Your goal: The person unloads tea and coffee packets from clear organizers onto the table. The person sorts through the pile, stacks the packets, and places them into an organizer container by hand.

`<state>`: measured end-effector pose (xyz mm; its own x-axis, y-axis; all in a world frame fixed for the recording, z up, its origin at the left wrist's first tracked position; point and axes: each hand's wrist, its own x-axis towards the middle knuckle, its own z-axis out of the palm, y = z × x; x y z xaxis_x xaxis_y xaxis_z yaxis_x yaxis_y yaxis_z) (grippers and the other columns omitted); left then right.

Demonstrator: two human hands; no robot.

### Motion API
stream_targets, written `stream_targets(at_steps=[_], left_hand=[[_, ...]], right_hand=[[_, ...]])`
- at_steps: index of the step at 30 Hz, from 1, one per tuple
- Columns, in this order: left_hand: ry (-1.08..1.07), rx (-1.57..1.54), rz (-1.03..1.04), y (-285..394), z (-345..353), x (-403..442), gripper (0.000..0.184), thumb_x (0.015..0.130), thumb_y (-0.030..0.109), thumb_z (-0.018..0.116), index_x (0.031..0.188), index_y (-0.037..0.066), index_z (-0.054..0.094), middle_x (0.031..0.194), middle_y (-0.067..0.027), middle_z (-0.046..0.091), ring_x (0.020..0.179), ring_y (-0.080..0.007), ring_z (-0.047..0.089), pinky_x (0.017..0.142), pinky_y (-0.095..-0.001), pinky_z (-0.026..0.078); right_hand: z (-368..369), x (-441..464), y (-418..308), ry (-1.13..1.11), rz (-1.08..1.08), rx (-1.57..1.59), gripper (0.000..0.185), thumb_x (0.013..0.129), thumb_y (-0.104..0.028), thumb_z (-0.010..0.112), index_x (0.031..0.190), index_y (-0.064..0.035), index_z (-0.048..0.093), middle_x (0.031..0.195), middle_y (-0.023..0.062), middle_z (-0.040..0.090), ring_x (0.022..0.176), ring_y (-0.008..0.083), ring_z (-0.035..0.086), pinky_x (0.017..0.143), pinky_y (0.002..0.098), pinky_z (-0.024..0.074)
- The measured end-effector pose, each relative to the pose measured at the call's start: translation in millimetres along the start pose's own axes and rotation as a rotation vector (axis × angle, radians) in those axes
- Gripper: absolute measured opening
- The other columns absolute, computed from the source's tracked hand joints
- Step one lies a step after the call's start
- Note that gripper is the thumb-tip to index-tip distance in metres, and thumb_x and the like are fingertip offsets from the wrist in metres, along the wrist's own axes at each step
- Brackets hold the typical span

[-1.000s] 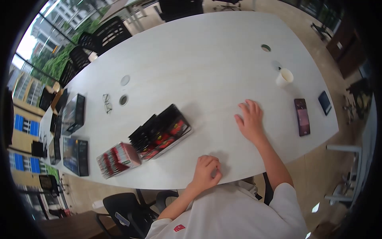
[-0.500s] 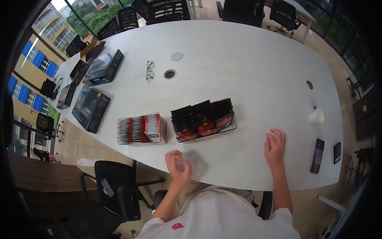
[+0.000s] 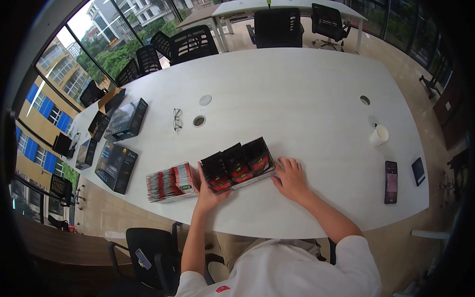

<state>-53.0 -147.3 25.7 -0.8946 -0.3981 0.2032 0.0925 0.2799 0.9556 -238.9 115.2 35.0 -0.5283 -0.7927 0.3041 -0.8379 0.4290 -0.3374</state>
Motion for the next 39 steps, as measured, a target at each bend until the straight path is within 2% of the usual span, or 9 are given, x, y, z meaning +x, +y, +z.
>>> stream_targets(at_steps=[2,7,11,17,20,23,26,34,39], left_hand=[[-0.045,-0.012,0.045,11,3,9,0.140,0.064,0.006,0.088,0.155,0.003,-0.019,0.156,-0.0186,0.031,0.138,-0.0297,0.044,0.115,-0.0408,0.036],[0.065,-0.078,0.120,14,30,6,0.132,0.060,0.014,0.092,0.157,0.007,0.003,0.144,-0.0159,0.040,0.132,-0.0288,0.047,0.110,-0.0436,0.041],[0.216,-0.167,0.076,26,58,5,0.131,0.059,0.017,0.093,0.156,0.008,0.005,0.145,-0.0149,0.038,0.133,-0.0285,0.045,0.111,-0.0424,0.040],[0.355,-0.435,-0.111,40,90,9,0.122,0.057,0.011,0.085,0.156,0.010,0.013,0.142,-0.0125,0.040,0.132,-0.0272,0.044,0.113,-0.0424,0.037],[0.352,-0.607,-0.133,46,113,3,0.114,0.062,0.010,0.081,0.155,0.010,0.016,0.140,-0.0122,0.042,0.131,-0.0267,0.044,0.113,-0.0429,0.037],[0.346,-0.740,-0.160,48,145,-6,0.104,0.068,0.008,0.077,0.154,0.010,0.018,0.140,-0.0115,0.042,0.130,-0.0256,0.043,0.113,-0.0419,0.035],[0.404,-0.664,-0.168,74,189,-17,0.087,0.076,0.014,0.075,0.149,0.013,0.027,0.138,-0.0099,0.045,0.130,-0.0240,0.046,0.111,-0.0400,0.037],[0.228,-0.547,-0.300,94,212,-19,0.098,0.083,0.007,0.076,0.154,0.014,0.009,0.135,-0.0109,0.039,0.130,-0.0236,0.040,0.111,-0.0394,0.034],[0.323,-0.644,-0.222,52,213,-32,0.077,0.096,0.044,0.059,0.152,0.012,0.018,0.144,-0.0115,0.039,0.135,-0.0264,0.040,0.115,-0.0433,0.030]], right_hand=[[1,-5,3,0.010,-0.009,0.008,0.049,0.087,-0.025,0.070,0.128,0.0001,0.058,0.136,0.0160,0.049,0.126,0.0328,0.042,0.101,0.0466,0.0364],[4,-6,6,0.055,0.083,0.142,0.047,0.087,-0.023,0.071,0.123,0.0036,0.058,0.133,0.0171,0.052,0.126,0.0344,0.045,0.103,0.0468,0.0376],[0,-9,13,0.146,0.169,0.388,0.044,0.089,-0.020,0.070,0.123,0.0042,0.057,0.126,0.0180,0.055,0.119,0.0332,0.051,0.099,0.0424,0.0429],[4,-22,18,0.318,0.399,0.946,0.050,0.095,-0.022,0.067,0.135,-0.0002,0.045,0.124,0.0111,0.055,0.116,0.0214,0.054,0.098,0.0349,0.0449],[-4,-28,-12,0.596,0.538,1.399,0.061,0.096,-0.022,0.068,0.143,-0.0045,0.034,0.130,0.0074,0.052,0.123,0.0182,0.050,0.104,0.0348,0.0426],[7,-49,-36,0.484,0.676,1.930,0.067,0.097,-0.023,0.067,0.148,-0.0079,0.027,0.138,0.0075,0.048,0.129,0.0176,0.046,0.110,0.0345,0.0388],[32,-77,-51,0.251,0.534,1.934,0.064,0.098,-0.028,0.066,0.148,-0.0086,0.031,0.141,0.0073,0.048,0.132,0.0181,0.044,0.113,0.0350,0.0360],[26,-95,-60,0.435,0.725,1.953,0.061,0.096,-0.034,0.068,0.144,-0.0059,0.041,0.138,0.0047,0.053,0.129,0.0162,0.049,0.110,0.0367,0.0398],[-8,-95,-37,0.521,0.662,1.983,0.062,0.090,-0.021,0.070,0.143,-0.0049,0.043,0.135,0.0060,0.057,0.124,0.0183,0.055,0.110,0.0377,0.0412]])
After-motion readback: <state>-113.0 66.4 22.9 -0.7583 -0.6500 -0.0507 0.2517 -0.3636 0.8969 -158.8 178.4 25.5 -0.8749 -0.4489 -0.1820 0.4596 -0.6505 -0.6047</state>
